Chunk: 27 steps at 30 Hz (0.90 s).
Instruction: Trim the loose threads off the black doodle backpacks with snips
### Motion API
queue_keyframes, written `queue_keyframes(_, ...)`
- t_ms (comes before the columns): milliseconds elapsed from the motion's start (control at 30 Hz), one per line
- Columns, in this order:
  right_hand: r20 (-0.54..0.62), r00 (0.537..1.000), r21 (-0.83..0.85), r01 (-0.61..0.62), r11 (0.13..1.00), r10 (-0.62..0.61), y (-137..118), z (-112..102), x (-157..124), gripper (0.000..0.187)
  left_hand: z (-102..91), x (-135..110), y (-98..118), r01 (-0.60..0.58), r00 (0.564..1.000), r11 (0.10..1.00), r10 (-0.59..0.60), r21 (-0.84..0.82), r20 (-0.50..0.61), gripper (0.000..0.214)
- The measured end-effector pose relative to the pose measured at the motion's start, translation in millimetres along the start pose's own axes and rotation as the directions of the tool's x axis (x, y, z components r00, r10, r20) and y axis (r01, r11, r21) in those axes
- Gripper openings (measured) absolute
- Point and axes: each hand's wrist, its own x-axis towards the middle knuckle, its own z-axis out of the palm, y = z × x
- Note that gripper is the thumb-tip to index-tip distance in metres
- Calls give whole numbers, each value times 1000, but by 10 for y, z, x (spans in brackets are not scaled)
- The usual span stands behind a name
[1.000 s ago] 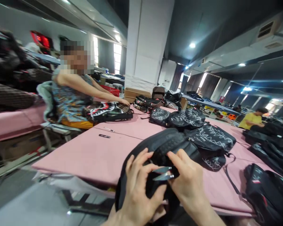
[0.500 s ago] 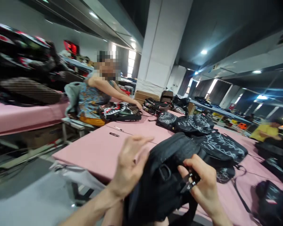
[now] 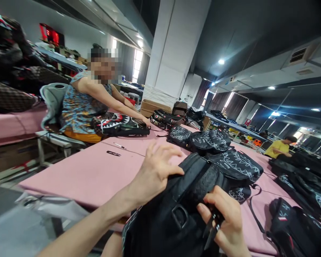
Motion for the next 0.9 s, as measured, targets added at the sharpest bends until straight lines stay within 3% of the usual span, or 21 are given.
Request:
queue_keyframes(133, -6, 1000, 32, -20, 999, 20, 10, 61, 35, 6, -44, -129, 270, 40, 998, 998, -42, -39, -44, 27)
queue_keyframes(267, -23, 997, 48, -69, 996, 70, 48, 152, 141, 9, 147, -271, 495, 93, 993, 995, -95, -31, -67, 24)
queue_keyframes(367, -72, 987, 67, -136, 988, 141, 96, 196, 206, 15, 262, -279, 452, 164, 983, 986, -165, -10, -86, 13)
queue_keyframes(567, -135, 969, 143, -187, 972, 206, 136, 220, 161, 20, 201, -206, 357, 74, 997, 993, -73, 96, -15, 22)
queue_keyframes(700, -159, 966, 174, -176, 969, 204, 148, 233, 131, 20, 185, -196, 384, 66, 997, 992, -61, 111, -52, 12)
queue_keyframes(800, -144, 954, 228, -225, 947, 261, 123, 244, 101, 20, 182, -187, 330, 94, 991, 989, -81, 115, -106, 21)
queue_keyframes(900, -78, 943, 290, -290, 912, 324, 129, 229, 66, 21, 171, -165, 269, 128, 989, 987, -119, 101, -89, 22)
